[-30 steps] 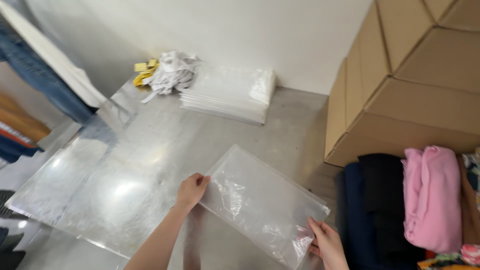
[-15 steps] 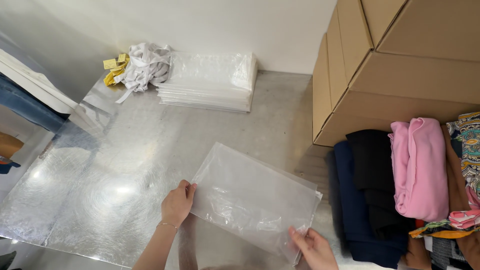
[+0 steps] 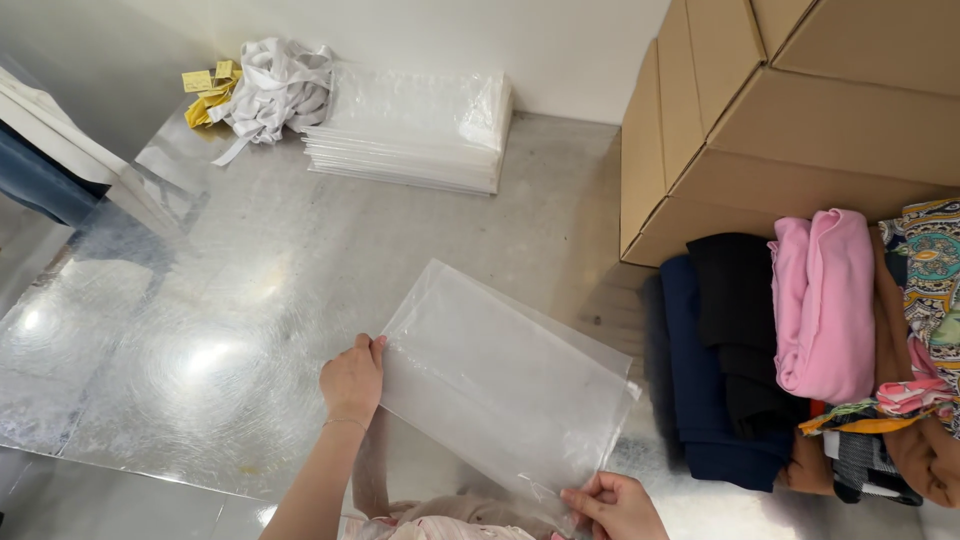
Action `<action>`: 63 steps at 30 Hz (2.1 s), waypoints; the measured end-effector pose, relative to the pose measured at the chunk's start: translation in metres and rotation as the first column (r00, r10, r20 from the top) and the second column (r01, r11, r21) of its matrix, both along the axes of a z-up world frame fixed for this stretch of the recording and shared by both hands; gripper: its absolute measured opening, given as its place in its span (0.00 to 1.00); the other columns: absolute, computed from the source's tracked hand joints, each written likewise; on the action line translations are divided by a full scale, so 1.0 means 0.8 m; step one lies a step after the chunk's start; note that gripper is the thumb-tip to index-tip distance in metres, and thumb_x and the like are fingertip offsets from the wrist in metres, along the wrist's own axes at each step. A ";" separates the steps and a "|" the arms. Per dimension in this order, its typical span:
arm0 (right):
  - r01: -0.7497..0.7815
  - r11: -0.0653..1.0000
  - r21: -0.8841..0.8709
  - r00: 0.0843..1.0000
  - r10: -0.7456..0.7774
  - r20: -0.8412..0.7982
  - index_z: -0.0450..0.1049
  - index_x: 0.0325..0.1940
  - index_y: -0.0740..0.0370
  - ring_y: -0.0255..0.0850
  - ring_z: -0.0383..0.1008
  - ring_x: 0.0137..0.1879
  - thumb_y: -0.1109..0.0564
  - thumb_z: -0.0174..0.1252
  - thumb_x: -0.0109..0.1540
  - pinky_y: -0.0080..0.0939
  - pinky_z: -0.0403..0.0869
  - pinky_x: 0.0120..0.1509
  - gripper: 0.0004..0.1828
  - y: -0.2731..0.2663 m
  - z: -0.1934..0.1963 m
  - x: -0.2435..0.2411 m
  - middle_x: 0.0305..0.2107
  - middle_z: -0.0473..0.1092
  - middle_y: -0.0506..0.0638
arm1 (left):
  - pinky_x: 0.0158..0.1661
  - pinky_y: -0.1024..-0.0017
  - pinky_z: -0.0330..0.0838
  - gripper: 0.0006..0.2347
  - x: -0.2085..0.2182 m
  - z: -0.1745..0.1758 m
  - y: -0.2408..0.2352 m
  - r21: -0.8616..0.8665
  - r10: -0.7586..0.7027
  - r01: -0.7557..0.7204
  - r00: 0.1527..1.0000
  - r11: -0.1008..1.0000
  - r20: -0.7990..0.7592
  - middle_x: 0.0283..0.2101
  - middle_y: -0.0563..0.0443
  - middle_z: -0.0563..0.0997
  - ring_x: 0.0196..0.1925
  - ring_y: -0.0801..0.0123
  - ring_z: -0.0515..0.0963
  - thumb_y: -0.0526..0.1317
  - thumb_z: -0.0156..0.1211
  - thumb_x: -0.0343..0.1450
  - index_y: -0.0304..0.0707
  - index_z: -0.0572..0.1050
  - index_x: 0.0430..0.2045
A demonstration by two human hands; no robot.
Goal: The person folds a pink garment and places it on a stack of clothes. They then handle a plastic bag containing a patterned garment, placing it on a table. The person unfolds the patterned garment, places it on a hanger, and hangs it on a clothing rack. They repeat this process with a pink t-shirt and a brown top.
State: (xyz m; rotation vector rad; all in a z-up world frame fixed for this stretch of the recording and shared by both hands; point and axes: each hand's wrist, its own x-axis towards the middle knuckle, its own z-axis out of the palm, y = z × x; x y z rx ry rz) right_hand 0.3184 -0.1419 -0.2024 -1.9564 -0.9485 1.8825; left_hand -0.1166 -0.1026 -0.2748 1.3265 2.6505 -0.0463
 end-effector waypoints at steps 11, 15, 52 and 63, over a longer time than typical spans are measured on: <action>0.055 0.994 -0.091 0.987 -0.040 0.157 0.78 0.30 0.73 0.48 0.80 0.30 0.43 0.64 0.65 0.41 0.74 0.33 0.26 -0.006 0.030 -0.016 0.29 0.82 0.62 | 0.34 0.58 0.72 0.17 0.003 0.057 -0.018 0.110 -0.002 -0.038 0.941 0.993 0.338 0.25 0.49 0.82 0.29 0.52 0.81 0.53 0.36 0.82 0.43 0.70 0.38; -0.229 0.973 -0.039 0.865 0.221 0.450 0.84 0.18 0.60 0.33 0.75 0.23 0.42 0.69 0.62 0.30 0.71 0.37 0.24 -0.028 0.038 -0.030 0.14 0.79 0.47 | 0.49 0.65 0.70 0.12 0.006 0.053 -0.025 0.175 -0.043 -0.028 0.920 0.984 0.389 0.29 0.57 0.84 0.32 0.59 0.82 0.51 0.43 0.81 0.45 0.67 0.39; -0.395 0.854 0.340 0.784 0.121 0.609 0.66 0.59 0.55 0.49 0.79 0.46 0.37 0.60 0.63 0.48 0.71 0.53 0.28 0.117 0.031 -0.032 0.31 0.78 0.48 | 0.72 0.45 0.46 0.30 0.132 0.085 -0.088 0.326 -0.390 0.418 0.908 0.848 -0.151 0.76 0.41 0.59 0.80 0.50 0.53 0.61 0.44 0.76 0.42 0.62 0.69; 0.205 0.901 0.383 0.960 -0.262 0.103 0.87 0.36 0.72 0.38 0.56 0.23 0.62 0.75 0.57 0.36 0.59 0.31 0.09 0.011 0.051 -0.016 0.16 0.67 0.52 | 0.70 0.36 0.49 0.33 0.160 0.049 -0.087 0.350 -0.407 0.505 0.856 0.789 -0.318 0.79 0.38 0.53 0.79 0.47 0.54 0.65 0.37 0.76 0.49 0.57 0.74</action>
